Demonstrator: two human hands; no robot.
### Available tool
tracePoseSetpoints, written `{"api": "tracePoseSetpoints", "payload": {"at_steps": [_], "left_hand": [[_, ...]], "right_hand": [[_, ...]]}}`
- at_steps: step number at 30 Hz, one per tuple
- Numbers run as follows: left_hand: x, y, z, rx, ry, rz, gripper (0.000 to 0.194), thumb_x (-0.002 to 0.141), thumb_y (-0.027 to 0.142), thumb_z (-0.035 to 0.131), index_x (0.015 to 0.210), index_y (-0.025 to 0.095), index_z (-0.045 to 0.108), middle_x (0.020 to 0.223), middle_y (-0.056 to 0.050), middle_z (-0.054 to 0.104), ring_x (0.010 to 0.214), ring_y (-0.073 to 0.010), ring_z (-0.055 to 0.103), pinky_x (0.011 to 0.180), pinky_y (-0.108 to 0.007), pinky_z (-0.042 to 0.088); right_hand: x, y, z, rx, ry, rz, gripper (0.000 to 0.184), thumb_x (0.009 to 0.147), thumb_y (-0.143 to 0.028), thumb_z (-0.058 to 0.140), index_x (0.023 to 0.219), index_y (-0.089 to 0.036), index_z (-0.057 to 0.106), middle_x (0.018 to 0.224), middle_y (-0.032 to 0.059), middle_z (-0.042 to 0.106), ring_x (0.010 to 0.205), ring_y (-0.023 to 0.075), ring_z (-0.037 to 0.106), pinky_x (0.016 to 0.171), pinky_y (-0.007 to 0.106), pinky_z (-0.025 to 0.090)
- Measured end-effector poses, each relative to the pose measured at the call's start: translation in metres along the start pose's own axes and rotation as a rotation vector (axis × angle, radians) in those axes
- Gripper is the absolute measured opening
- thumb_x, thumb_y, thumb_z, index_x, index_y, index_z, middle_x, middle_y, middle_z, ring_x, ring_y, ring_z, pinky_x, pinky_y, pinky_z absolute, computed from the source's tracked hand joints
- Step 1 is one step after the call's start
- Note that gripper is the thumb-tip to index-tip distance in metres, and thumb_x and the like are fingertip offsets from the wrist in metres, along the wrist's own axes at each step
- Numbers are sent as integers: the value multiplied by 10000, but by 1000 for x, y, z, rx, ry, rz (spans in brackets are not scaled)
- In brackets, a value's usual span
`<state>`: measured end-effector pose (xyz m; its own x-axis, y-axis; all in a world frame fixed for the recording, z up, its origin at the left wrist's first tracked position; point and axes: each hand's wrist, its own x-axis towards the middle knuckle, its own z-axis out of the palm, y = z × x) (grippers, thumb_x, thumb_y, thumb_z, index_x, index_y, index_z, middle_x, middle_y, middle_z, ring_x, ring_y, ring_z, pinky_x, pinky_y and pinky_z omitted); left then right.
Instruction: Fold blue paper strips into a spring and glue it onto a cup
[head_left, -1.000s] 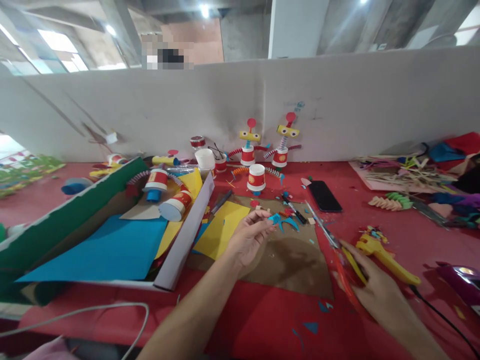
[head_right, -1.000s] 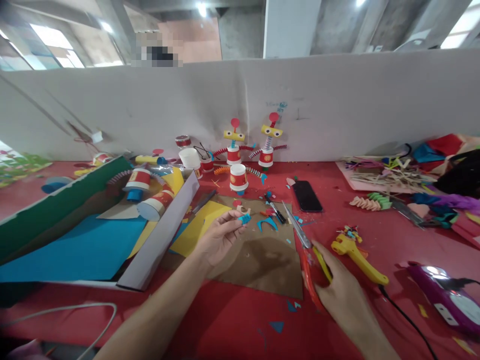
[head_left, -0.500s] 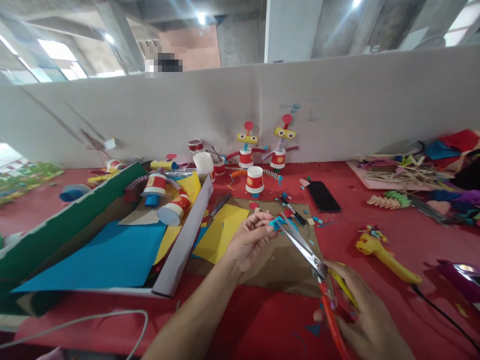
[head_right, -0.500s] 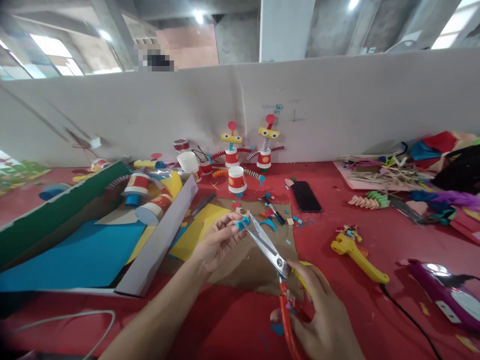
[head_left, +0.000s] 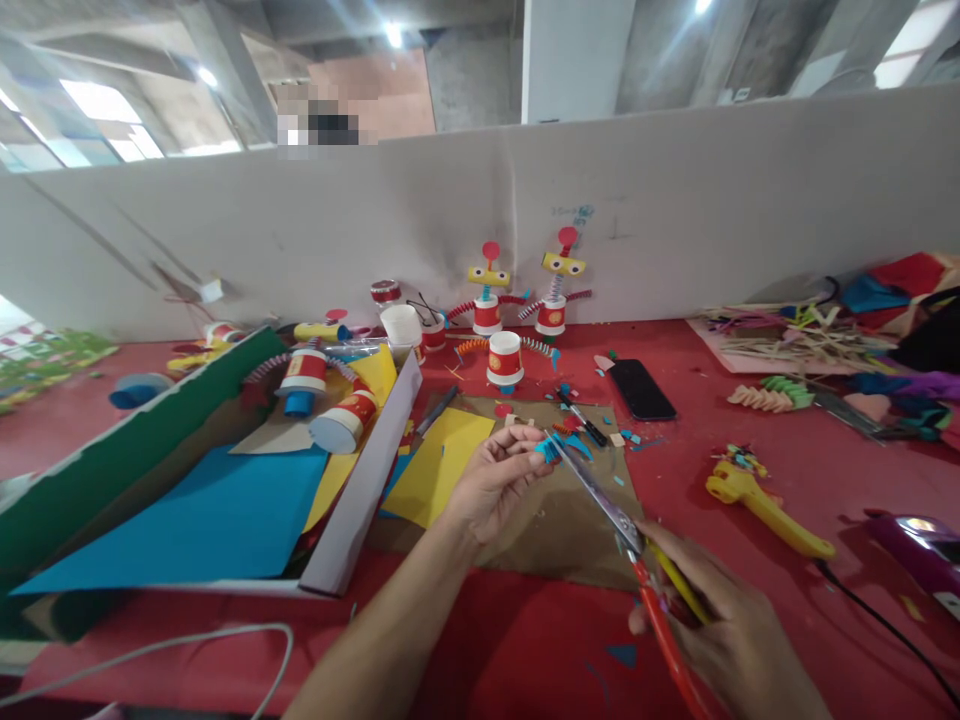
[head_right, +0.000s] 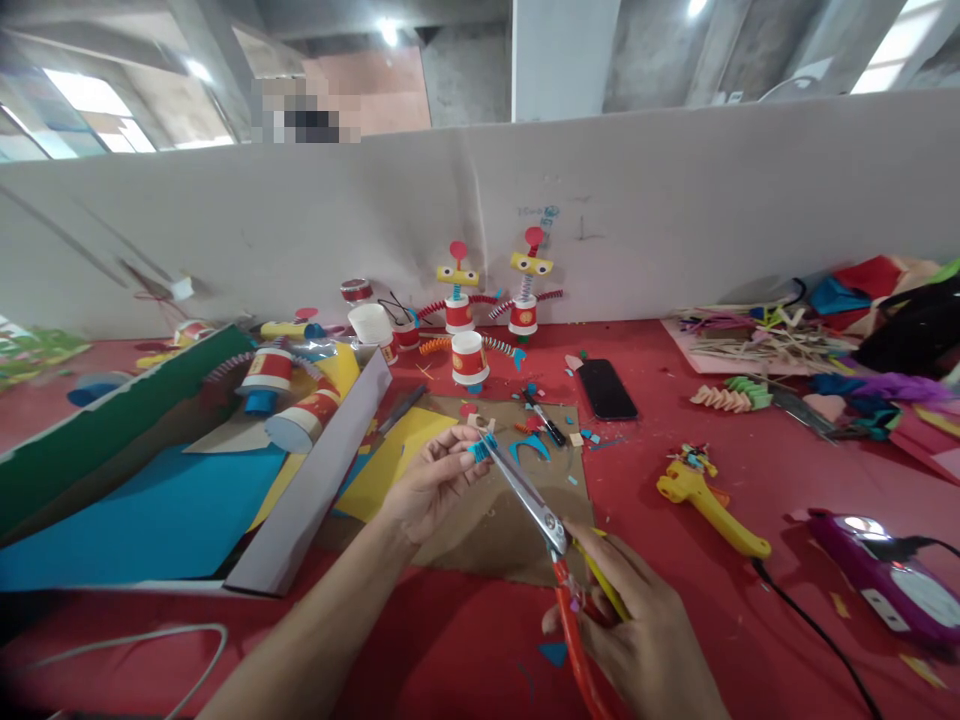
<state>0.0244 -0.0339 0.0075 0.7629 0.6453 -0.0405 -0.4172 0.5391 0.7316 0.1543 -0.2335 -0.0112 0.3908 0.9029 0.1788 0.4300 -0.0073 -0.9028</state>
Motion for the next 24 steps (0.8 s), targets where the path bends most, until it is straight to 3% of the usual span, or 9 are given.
{"api": "tracePoseSetpoints", "payload": {"at_steps": [6, 13, 17, 21, 24], "left_hand": [[-1, 2, 0, 41, 23, -10, 208, 625, 118, 776, 804, 129, 669, 781, -23, 673, 694, -90, 621, 681, -194, 488], [1, 1, 0, 26, 39, -28, 226, 623, 111, 772, 825, 118, 673, 786, -20, 666, 688, -87, 626, 669, -181, 496], [1, 2, 0, -10, 67, -28, 216, 639, 83, 746, 840, 121, 677, 758, -10, 663, 682, -85, 636, 665, -168, 503], [2, 3, -2, -52, 75, -57, 260, 695, 74, 686, 950, 125, 679, 851, -33, 684, 700, -90, 652, 668, -164, 510], [4, 3, -4, -80, 126, -133, 209, 771, 107, 615, 973, 98, 668, 827, -63, 692, 693, -102, 658, 667, -177, 519]], "right_hand": [[-1, 4, -5, 8, 17, -13, 417, 778, -354, 648, 1189, -289, 620, 868, 54, 743, 596, 200, 717, 515, 226, 584], [-7, 14, -6, -136, 6, -5, 430, 818, -326, 587, 1245, -268, 590, 951, 47, 750, 651, 192, 728, 600, 231, 597], [-2, 26, -8, -389, 37, 6, 404, 818, -383, 567, 1194, -243, 622, 1001, 63, 741, 810, 238, 726, 651, 272, 597], [12, 49, -20, -807, 62, 24, 401, 824, -387, 531, 1200, -268, 608, 967, 70, 740, 755, 279, 719, 558, 346, 578], [24, 65, -32, -960, 26, -34, 400, 860, -354, 465, 1221, -234, 589, 996, 102, 717, 807, 290, 702, 605, 385, 570]]}}
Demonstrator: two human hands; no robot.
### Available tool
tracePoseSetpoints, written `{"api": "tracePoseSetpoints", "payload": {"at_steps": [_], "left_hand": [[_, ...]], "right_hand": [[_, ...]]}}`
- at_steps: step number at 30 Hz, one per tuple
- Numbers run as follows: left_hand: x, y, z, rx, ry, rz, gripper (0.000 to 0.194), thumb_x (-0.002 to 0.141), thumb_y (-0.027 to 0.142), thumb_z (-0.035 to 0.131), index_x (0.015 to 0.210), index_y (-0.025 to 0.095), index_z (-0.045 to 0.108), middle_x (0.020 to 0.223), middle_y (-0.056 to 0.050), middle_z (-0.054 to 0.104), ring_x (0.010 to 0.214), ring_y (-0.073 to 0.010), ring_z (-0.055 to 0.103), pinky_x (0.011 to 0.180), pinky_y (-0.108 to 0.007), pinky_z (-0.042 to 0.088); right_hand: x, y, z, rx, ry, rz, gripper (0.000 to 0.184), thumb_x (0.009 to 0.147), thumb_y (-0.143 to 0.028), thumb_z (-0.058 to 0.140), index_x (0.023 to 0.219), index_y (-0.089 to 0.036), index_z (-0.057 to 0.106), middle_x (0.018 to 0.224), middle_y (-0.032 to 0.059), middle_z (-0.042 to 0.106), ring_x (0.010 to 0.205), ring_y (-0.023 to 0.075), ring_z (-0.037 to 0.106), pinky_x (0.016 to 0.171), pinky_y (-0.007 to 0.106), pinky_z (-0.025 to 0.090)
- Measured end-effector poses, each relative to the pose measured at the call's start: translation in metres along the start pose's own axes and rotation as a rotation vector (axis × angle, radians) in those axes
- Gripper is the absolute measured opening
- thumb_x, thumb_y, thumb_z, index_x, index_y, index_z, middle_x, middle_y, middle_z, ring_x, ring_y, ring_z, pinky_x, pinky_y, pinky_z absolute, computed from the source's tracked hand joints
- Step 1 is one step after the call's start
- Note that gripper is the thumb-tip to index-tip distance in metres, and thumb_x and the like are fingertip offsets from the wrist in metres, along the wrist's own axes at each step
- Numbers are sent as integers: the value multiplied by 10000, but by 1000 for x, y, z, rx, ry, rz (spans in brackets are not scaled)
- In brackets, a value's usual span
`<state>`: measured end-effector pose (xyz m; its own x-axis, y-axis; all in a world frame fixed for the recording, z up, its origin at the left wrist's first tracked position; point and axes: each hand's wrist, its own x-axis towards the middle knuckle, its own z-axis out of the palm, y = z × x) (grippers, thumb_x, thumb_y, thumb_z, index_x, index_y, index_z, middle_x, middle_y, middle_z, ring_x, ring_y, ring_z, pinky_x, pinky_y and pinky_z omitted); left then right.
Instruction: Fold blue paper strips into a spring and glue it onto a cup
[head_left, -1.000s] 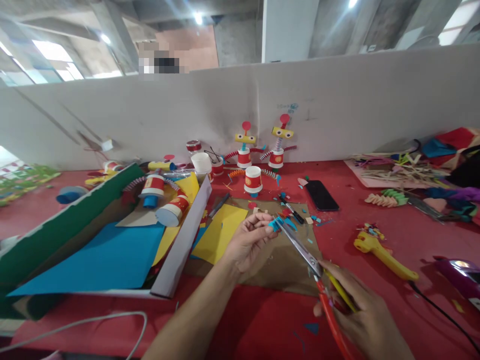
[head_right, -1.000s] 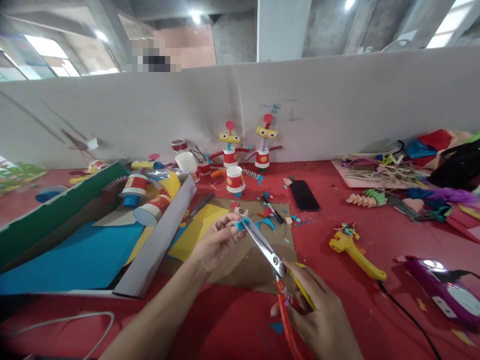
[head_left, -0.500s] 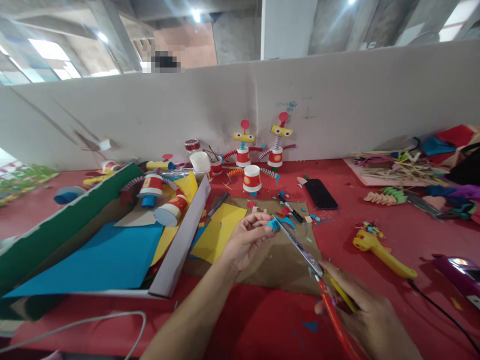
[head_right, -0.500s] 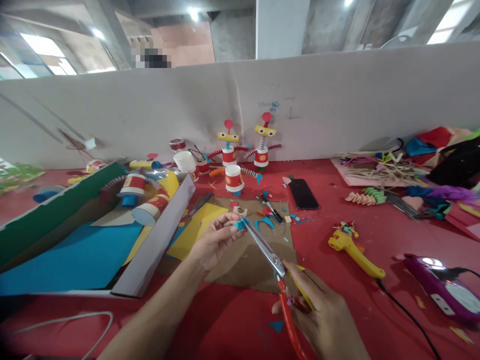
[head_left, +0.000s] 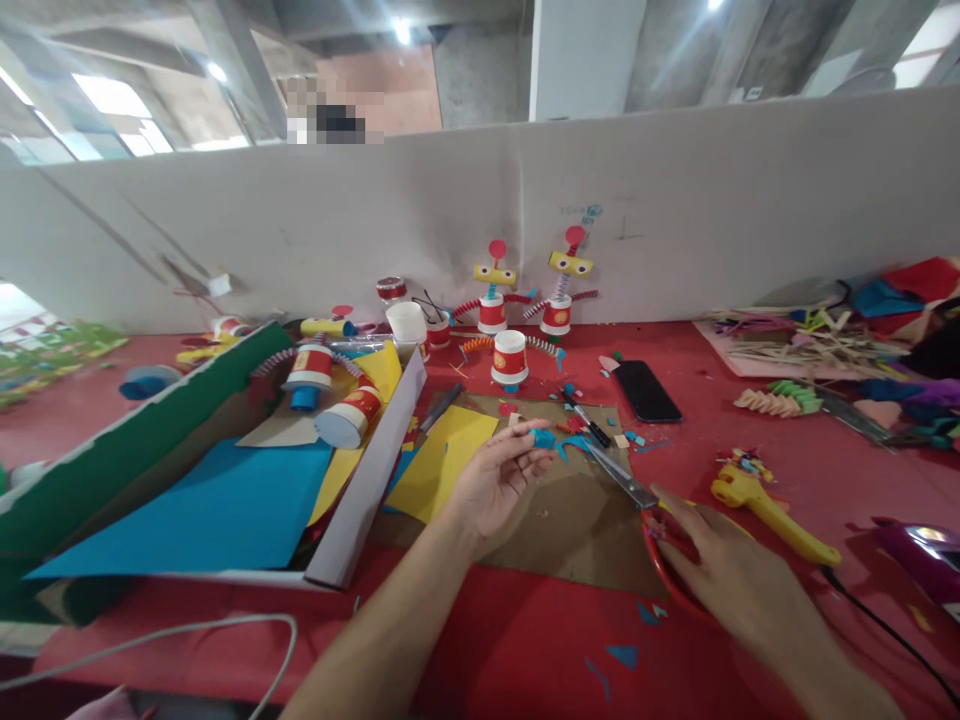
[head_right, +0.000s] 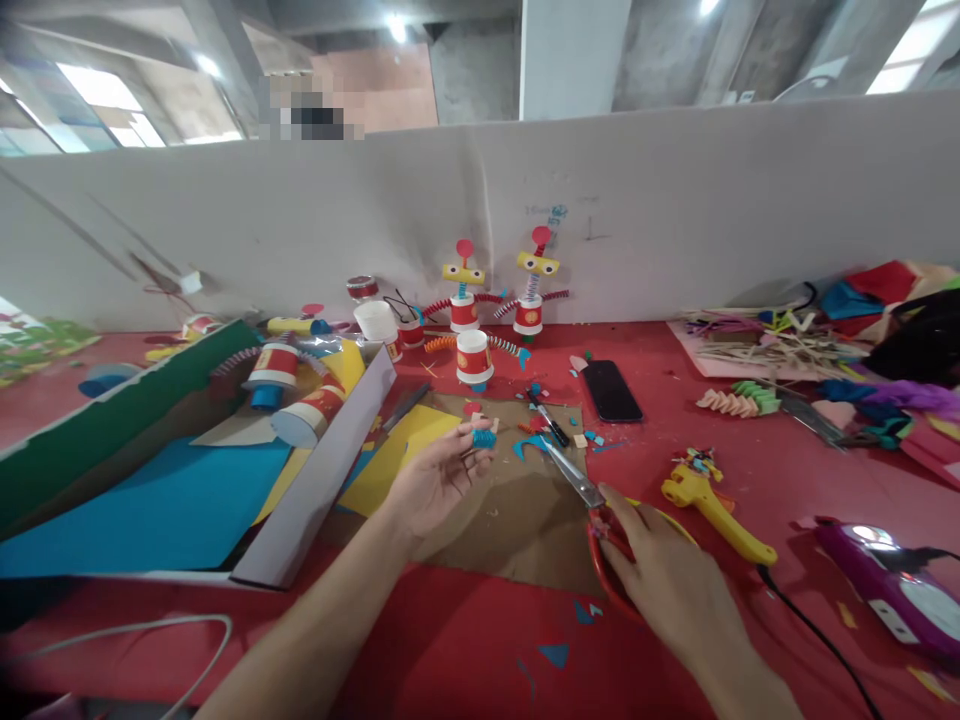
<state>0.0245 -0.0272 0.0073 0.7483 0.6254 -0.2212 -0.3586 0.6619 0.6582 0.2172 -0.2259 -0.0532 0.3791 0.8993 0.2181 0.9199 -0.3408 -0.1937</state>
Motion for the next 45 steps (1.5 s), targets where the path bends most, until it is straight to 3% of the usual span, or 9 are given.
{"api": "tracePoseSetpoints", "payload": {"at_steps": [6, 15, 20, 26, 30, 37, 39, 43, 45], "left_hand": [[5, -4, 0, 19, 127, -33, 61, 760, 164, 652, 789, 128, 612, 662, -17, 640, 640, -118, 659, 604, -190, 505], [0, -17, 2, 347, 75, 106, 316, 624, 194, 770, 878, 153, 587, 775, 9, 592, 623, -68, 553, 626, -212, 432], [2, -19, 0, 408, 88, 160, 369, 642, 296, 766, 933, 168, 580, 889, -34, 593, 726, -112, 566, 646, -245, 440], [14, -8, -17, 666, 476, 393, 277, 676, 296, 709, 905, 188, 598, 911, -44, 615, 744, -127, 551, 675, -261, 425], [25, 6, -27, 622, 573, 425, 244, 641, 204, 680, 866, 179, 590, 823, -16, 592, 729, -121, 539, 680, -255, 413], [23, 15, -21, 781, 602, 572, 241, 683, 192, 636, 922, 194, 608, 963, -51, 628, 852, -157, 571, 764, -280, 436], [10, 1, -19, 1068, 456, 590, 250, 763, 238, 592, 1010, 222, 628, 1075, -74, 646, 967, -197, 584, 838, -321, 439], [-16, -33, -20, 1532, -363, 339, 469, 777, 364, 632, 1237, 321, 553, 1318, -40, 572, 1248, -219, 483, 1064, -375, 314], [-20, -44, -23, 1690, -255, 366, 504, 808, 387, 598, 1293, 279, 508, 1393, -74, 498, 1330, -230, 389, 1113, -413, 231]], "right_hand": [[25, -13, -18, -37, 169, -110, 326, 861, -341, 466, 1030, -181, 695, 1080, 174, 631, 984, 353, 602, 851, 544, 472], [84, -104, -18, 696, 63, -165, 342, 803, -159, 552, 1119, -269, 623, 1118, 45, 662, 1003, 218, 617, 834, 365, 504], [90, -96, 1, 939, 69, -21, 240, 802, -262, 604, 1035, -239, 657, 1024, 50, 699, 923, 220, 646, 829, 363, 495], [98, -79, 17, 1421, 187, 348, 328, 686, -379, 746, 964, -222, 669, 873, 14, 693, 773, 155, 624, 732, 291, 496], [103, -75, 15, 1715, 166, 518, 331, 562, -347, 826, 828, -215, 681, 756, -23, 664, 656, 101, 586, 598, 218, 478], [104, -73, 1, 1776, 308, 542, 294, 560, -272, 802, 815, -209, 670, 734, -43, 636, 627, 85, 572, 569, 206, 462], [104, -71, -1, 1764, 359, 546, 276, 583, -259, 785, 823, -204, 660, 719, -48, 626, 621, 80, 570, 573, 202, 451], [105, -70, -2, 1761, 386, 585, 251, 588, -242, 766, 804, -201, 644, 707, -54, 615, 610, 77, 571, 558, 199, 435], [105, -71, -1, 1789, 344, 617, 265, 567, -233, 772, 796, -206, 643, 699, -58, 614, 598, 72, 570, 545, 190, 432]]}}
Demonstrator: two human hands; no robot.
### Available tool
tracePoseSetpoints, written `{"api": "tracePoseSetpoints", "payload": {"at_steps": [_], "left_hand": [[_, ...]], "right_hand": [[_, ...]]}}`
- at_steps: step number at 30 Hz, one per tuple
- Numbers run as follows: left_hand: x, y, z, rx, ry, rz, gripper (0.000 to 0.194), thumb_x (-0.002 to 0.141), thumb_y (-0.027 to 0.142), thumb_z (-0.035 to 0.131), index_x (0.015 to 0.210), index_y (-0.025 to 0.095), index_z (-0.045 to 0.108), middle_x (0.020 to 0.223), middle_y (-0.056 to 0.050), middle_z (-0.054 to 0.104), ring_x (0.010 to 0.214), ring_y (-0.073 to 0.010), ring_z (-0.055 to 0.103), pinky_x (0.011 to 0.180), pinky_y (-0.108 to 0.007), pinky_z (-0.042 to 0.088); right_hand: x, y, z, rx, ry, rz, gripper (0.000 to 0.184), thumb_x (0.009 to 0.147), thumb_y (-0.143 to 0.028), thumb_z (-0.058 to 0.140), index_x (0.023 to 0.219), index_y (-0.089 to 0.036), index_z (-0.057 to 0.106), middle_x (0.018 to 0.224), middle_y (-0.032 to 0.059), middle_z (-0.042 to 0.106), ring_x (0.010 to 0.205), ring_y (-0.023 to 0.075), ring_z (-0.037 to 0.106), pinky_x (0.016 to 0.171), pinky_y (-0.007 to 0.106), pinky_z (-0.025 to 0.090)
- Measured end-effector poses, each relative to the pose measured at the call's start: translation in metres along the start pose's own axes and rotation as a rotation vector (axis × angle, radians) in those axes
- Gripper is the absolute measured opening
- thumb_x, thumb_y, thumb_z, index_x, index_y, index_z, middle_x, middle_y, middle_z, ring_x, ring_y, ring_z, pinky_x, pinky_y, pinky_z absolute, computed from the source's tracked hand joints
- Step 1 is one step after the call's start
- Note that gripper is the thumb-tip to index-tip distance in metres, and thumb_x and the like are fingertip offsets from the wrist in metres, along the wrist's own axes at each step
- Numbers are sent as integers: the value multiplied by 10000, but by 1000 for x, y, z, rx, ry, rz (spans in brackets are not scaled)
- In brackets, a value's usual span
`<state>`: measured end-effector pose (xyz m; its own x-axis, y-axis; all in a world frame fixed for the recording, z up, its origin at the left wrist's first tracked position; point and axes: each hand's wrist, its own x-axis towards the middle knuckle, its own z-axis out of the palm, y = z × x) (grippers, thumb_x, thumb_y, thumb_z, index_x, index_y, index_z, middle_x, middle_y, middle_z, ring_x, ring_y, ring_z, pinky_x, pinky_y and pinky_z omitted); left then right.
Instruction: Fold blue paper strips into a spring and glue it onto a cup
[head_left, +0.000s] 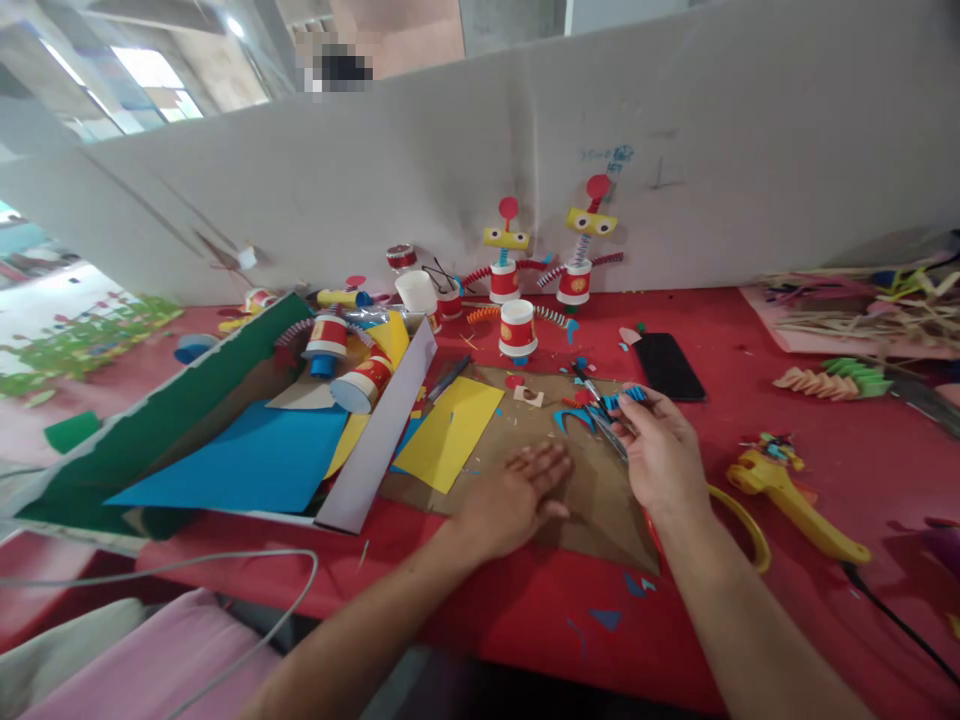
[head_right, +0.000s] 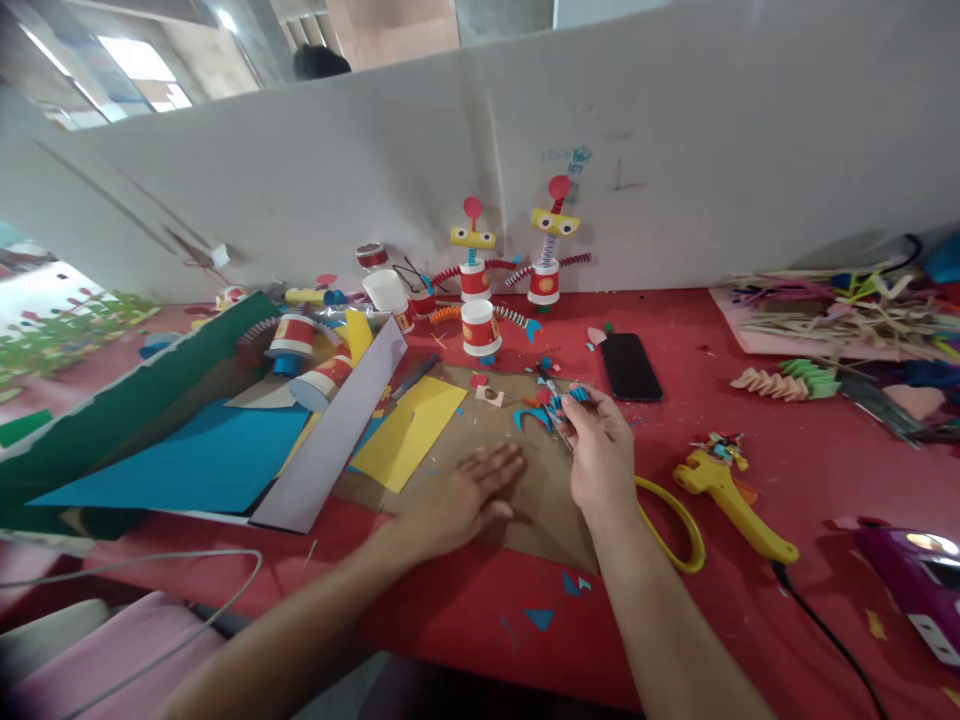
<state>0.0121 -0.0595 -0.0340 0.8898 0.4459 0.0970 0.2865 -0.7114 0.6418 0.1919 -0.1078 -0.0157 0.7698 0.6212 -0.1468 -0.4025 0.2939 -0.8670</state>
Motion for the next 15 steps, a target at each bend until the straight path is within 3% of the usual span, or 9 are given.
{"api": "tracePoseSetpoints", "payload": {"at_steps": [3, 4, 7, 9, 11, 13, 15], "left_hand": [[-2, -2, 4, 201, 246, -187, 518, 856, 370, 527, 1329, 166, 472, 1442, -163, 410, 1391, -279, 264, 1121, -470, 183], [-2, -2, 4, 232, 249, -170, 524, 859, 370, 520, 1338, 166, 461, 1447, -160, 406, 1394, -279, 254, 1120, -469, 183], [-3, 0, -4, 271, 105, -34, 505, 845, 393, 538, 1322, 236, 483, 1398, -101, 488, 1341, -263, 362, 1102, -444, 227], [0, 1, -14, 326, 138, -115, 399, 837, 355, 549, 1209, 214, 585, 1292, -123, 581, 1253, -286, 460, 1055, -450, 282], [8, 0, -26, 365, 276, -275, 231, 837, 256, 523, 980, 173, 684, 1095, -152, 670, 1113, -293, 551, 979, -436, 345], [19, -2, -37, 301, 400, -380, 192, 821, 225, 517, 760, 180, 693, 860, -123, 698, 899, -258, 610, 869, -388, 403], [32, -4, -42, 130, 499, -406, 163, 784, 220, 555, 678, 199, 677, 738, -75, 680, 743, -213, 602, 766, -332, 424]], "right_hand": [[-2, 3, 1, 6, -24, 75, 285, 551, -243, 786, 797, -211, 645, 693, -58, 622, 594, 66, 570, 531, 175, 432], [-2, 4, 1, -2, -37, 85, 287, 554, -252, 789, 800, -212, 647, 697, -57, 627, 595, 65, 570, 530, 173, 434], [-3, 7, 0, -40, -71, 72, 291, 564, -276, 790, 813, -214, 651, 715, -53, 639, 592, 63, 572, 529, 176, 436], [-3, 9, 0, -65, -80, 46, 286, 576, -292, 784, 815, -213, 649, 715, -50, 642, 588, 67, 573, 529, 185, 434], [-3, 9, 0, -83, -79, 24, 277, 589, -309, 774, 813, -211, 643, 706, -47, 640, 586, 80, 577, 533, 202, 437], [-3, 9, 1, -91, -84, 6, 283, 589, -322, 771, 812, -210, 638, 707, -40, 639, 585, 97, 582, 538, 224, 448], [-3, 10, 2, -96, -93, -16, 293, 590, -329, 776, 822, -210, 642, 732, -28, 644, 607, 110, 591, 555, 239, 467]]}}
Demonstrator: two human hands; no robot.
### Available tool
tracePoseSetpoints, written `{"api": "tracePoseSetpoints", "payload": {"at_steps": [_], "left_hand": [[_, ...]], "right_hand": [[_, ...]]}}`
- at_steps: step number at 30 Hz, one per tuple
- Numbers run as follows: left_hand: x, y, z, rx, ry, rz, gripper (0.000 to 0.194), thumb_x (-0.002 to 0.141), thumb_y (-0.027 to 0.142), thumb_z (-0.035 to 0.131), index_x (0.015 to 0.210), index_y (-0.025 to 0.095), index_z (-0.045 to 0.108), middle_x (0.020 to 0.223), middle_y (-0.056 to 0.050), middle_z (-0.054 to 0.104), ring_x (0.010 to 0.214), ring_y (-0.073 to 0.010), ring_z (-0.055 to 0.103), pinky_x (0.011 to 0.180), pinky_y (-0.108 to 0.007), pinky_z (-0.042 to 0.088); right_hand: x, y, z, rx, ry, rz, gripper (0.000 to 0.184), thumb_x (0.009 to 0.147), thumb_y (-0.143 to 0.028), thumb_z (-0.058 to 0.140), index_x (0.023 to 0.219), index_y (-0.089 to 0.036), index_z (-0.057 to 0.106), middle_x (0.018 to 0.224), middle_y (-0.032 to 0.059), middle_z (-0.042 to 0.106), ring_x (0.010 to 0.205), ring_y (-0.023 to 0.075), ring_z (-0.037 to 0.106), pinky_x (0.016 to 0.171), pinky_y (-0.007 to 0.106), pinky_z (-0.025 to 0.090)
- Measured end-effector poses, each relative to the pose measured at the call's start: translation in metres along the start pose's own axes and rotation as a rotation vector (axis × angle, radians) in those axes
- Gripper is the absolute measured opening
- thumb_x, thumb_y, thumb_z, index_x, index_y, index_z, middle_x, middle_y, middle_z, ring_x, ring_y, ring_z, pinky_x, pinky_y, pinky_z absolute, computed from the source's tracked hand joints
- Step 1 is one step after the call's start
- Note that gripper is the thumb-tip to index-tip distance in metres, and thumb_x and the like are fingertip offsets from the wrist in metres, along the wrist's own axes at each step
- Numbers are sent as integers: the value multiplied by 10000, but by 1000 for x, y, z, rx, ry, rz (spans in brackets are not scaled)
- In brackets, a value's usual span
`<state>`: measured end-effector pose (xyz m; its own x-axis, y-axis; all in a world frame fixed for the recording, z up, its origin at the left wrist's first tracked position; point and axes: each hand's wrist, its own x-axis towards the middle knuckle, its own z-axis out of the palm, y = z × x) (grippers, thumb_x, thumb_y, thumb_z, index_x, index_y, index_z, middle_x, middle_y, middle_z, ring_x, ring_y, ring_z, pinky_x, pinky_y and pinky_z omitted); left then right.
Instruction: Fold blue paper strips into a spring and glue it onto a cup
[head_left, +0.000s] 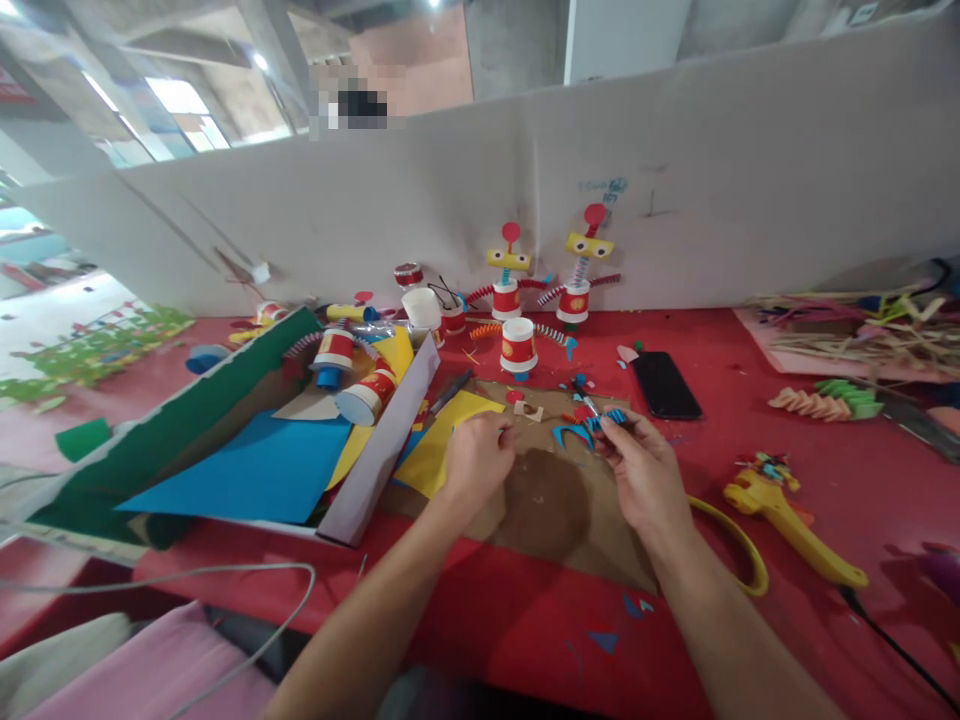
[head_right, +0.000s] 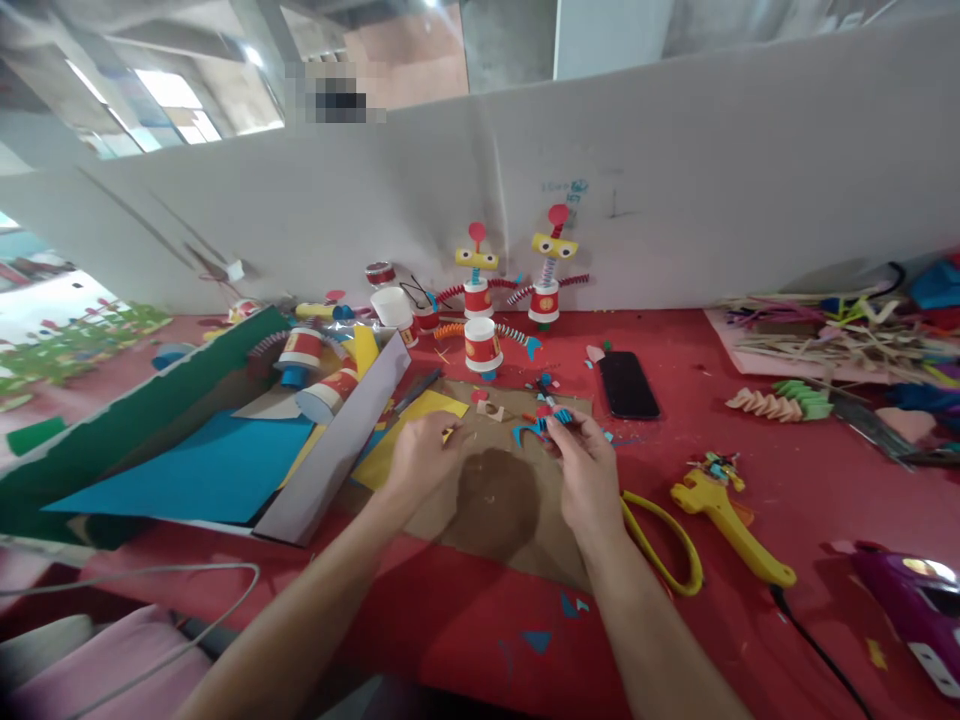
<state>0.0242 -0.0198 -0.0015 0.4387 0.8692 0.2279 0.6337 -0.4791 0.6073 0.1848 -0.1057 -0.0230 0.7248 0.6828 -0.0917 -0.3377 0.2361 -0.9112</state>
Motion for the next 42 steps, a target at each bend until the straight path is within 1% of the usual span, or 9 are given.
{"api": "tracePoseSetpoints", "payload": {"at_steps": [3, 5, 9, 12, 16, 18, 21, 30, 42], "left_hand": [[11, 3, 11, -354, 14, -90, 141, 757, 175, 565, 757, 219, 698, 777, -45, 694, 705, -180, 598, 704, -284, 430], [12, 1, 20, -522, 105, -126, 163, 778, 190, 546, 830, 220, 697, 805, -43, 693, 713, -174, 594, 690, -275, 436], [12, -13, 29, -456, 184, 57, 229, 787, 140, 507, 884, 241, 688, 886, -51, 678, 849, -189, 591, 800, -305, 431], [12, -24, 31, -307, 185, 157, 309, 781, 68, 440, 909, 233, 668, 929, -61, 679, 895, -193, 599, 818, -312, 429], [10, -29, 37, -100, 172, 337, 326, 745, 34, 447, 945, 200, 645, 981, -73, 688, 900, -208, 608, 790, -337, 418], [9, -29, 41, -12, 166, 399, 304, 739, 42, 474, 942, 195, 643, 992, -74, 693, 878, -213, 616, 761, -353, 408], [9, -30, 44, 50, 190, 421, 271, 776, 63, 477, 946, 197, 640, 1008, -66, 696, 857, -202, 623, 732, -361, 398], [10, -26, 49, 85, 139, 446, 214, 808, 109, 503, 974, 178, 618, 1034, -76, 686, 916, -220, 612, 740, -386, 398], [8, -23, 50, 78, 112, 454, 165, 792, 114, 530, 916, 178, 618, 1004, -72, 681, 890, -219, 604, 752, -392, 410]], "right_hand": [[0, 6, -3, -30, -30, -62, 285, 635, -342, 766, 865, -215, 657, 795, -11, 661, 682, 122, 613, 615, 253, 496], [1, 11, -7, -75, -56, -124, 292, 672, -355, 747, 915, -218, 658, 834, 0, 672, 720, 132, 625, 659, 276, 514], [11, 5, -4, -168, -59, -199, 339, 693, -373, 735, 973, -202, 649, 873, 31, 685, 764, 162, 648, 723, 331, 534], [32, -20, 24, -286, -114, -301, 365, 692, -355, 738, 1009, -205, 638, 910, 42, 696, 817, 182, 655, 764, 353, 528], [79, -48, 84, -589, -313, -555, 296, 721, -323, 693, 988, -201, 654, 908, 45, 703, 832, 182, 644, 813, 352, 495], [104, -49, 109, -684, -361, -604, 282, 729, -311, 660, 982, -187, 651, 839, 41, 695, 777, 178, 637, 755, 336, 500], [130, -38, 127, -844, -402, -654, 286, 733, -304, 628, 987, -175, 654, 809, 46, 690, 740, 184, 624, 713, 336, 494], [140, -22, 128, -997, -448, -672, 296, 728, -297, 624, 1001, -189, 660, 871, 55, 703, 811, 207, 639, 781, 361, 477], [135, -20, 126, -1053, -415, -705, 301, 743, -297, 612, 1019, -190, 667, 868, 58, 706, 765, 203, 630, 736, 334, 467]]}}
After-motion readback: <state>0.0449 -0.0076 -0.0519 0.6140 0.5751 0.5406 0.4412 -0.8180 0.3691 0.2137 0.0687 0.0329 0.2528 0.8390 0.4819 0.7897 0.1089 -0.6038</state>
